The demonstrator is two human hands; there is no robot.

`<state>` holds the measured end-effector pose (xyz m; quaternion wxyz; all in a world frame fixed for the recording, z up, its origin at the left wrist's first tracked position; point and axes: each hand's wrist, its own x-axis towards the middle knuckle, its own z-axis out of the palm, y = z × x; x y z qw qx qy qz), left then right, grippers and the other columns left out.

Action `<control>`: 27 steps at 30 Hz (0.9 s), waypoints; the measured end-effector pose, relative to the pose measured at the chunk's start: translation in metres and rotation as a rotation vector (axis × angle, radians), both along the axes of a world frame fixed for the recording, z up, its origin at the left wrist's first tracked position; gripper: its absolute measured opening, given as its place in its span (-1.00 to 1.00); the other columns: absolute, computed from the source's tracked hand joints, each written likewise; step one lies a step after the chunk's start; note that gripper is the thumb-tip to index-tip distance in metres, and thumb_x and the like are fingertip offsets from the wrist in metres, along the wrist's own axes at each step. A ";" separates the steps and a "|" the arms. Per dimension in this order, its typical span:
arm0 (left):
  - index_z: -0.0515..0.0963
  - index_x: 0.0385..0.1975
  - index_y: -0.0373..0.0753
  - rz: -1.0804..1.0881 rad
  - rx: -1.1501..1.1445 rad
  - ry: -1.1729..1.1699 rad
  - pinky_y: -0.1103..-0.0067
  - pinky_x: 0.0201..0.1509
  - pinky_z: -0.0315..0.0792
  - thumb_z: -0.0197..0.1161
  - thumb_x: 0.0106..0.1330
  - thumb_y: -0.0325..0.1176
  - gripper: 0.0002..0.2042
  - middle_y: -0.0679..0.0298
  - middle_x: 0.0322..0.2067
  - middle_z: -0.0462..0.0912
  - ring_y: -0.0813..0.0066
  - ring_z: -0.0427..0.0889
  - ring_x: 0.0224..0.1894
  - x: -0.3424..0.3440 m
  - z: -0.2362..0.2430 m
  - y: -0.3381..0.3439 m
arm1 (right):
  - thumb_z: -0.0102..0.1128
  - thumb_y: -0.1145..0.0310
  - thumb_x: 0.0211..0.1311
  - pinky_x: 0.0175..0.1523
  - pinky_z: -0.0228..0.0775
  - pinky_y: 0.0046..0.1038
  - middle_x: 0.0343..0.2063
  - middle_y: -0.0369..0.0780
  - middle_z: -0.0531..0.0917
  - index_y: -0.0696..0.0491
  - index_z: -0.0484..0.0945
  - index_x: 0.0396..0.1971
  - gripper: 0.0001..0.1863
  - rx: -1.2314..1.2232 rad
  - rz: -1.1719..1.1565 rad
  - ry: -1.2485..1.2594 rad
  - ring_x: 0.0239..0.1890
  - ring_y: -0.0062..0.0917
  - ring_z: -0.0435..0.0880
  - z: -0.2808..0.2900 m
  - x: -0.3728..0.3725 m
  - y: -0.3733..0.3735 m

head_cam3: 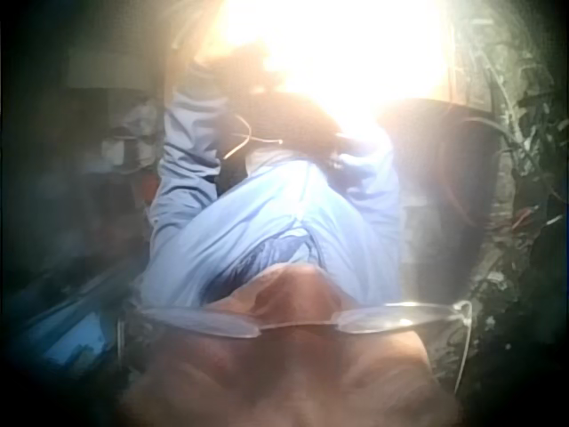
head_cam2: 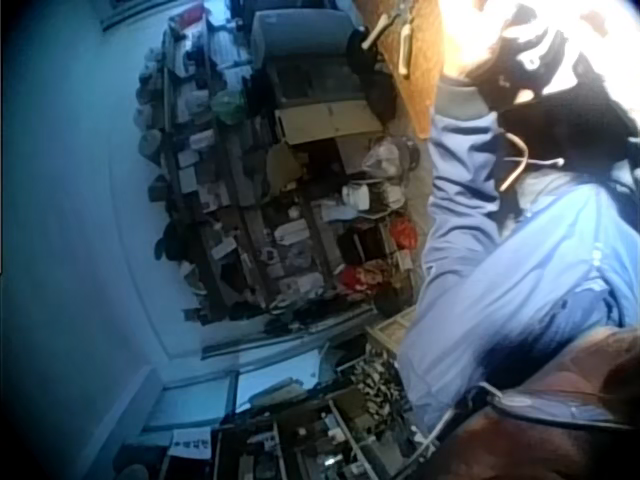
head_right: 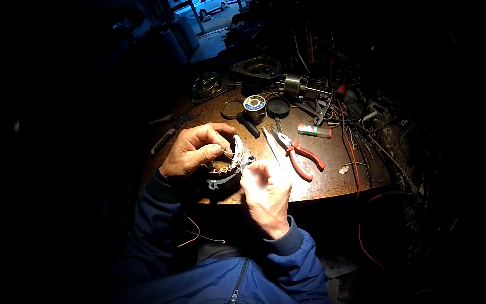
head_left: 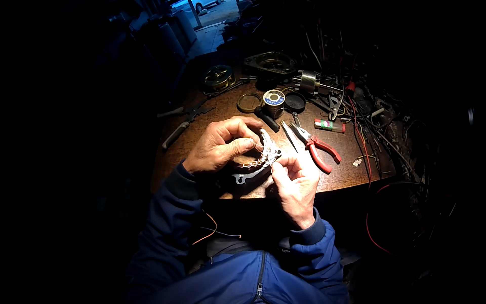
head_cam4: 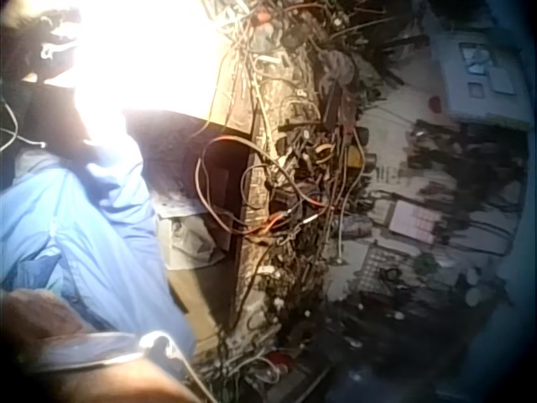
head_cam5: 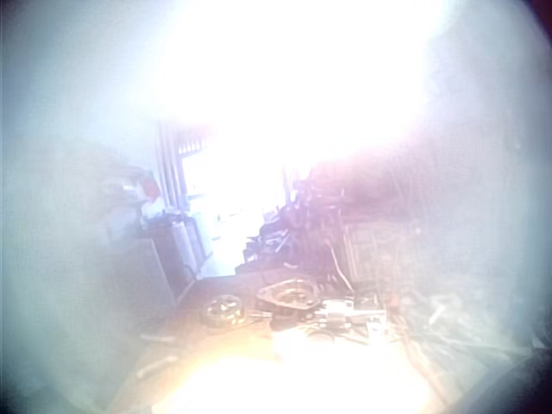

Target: The person manipulates a cylindrical electrical component, likely a motor stator, using their hands and pliers. They carefully thread and adjust thin copper wires within the component's slots, occasionally using pliers to pull or secure the wires. The workspace is cluttered with tools and parts.

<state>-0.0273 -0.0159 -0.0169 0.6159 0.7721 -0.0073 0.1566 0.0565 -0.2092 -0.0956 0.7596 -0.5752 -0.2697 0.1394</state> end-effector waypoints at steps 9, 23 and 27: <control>0.69 -0.20 -0.33 0.026 -0.098 0.070 0.29 0.40 0.40 0.35 0.50 -0.36 -0.85 0.23 -0.25 0.81 0.21 0.45 0.41 -0.001 0.002 -0.003 | 0.38 0.55 0.27 -0.25 0.48 -0.55 -0.45 -0.31 0.65 0.18 0.65 -0.27 -0.91 0.016 0.043 -0.012 -0.42 -0.68 0.59 -0.003 0.005 -0.001; 0.70 -0.21 -0.36 -0.009 0.042 0.004 0.44 0.30 0.50 0.32 0.49 -0.46 -0.91 0.07 0.06 0.68 0.42 0.64 0.17 -0.001 0.000 0.003 | 0.37 0.56 0.37 -0.31 0.46 -0.63 -0.47 -0.38 0.67 0.22 0.70 -0.24 -0.94 0.025 0.165 0.014 -0.47 -0.76 0.57 0.002 0.000 -0.007; 0.72 -0.24 -0.33 0.002 -0.006 0.007 0.30 0.39 0.41 0.36 0.48 -0.39 -0.87 0.24 -0.22 0.81 0.20 0.47 0.40 -0.001 0.000 0.001 | 0.37 0.53 0.42 -0.28 0.46 -0.64 -0.43 -0.37 0.69 0.24 0.71 -0.21 -0.92 0.026 0.139 0.089 -0.44 -0.77 0.58 0.006 -0.001 -0.012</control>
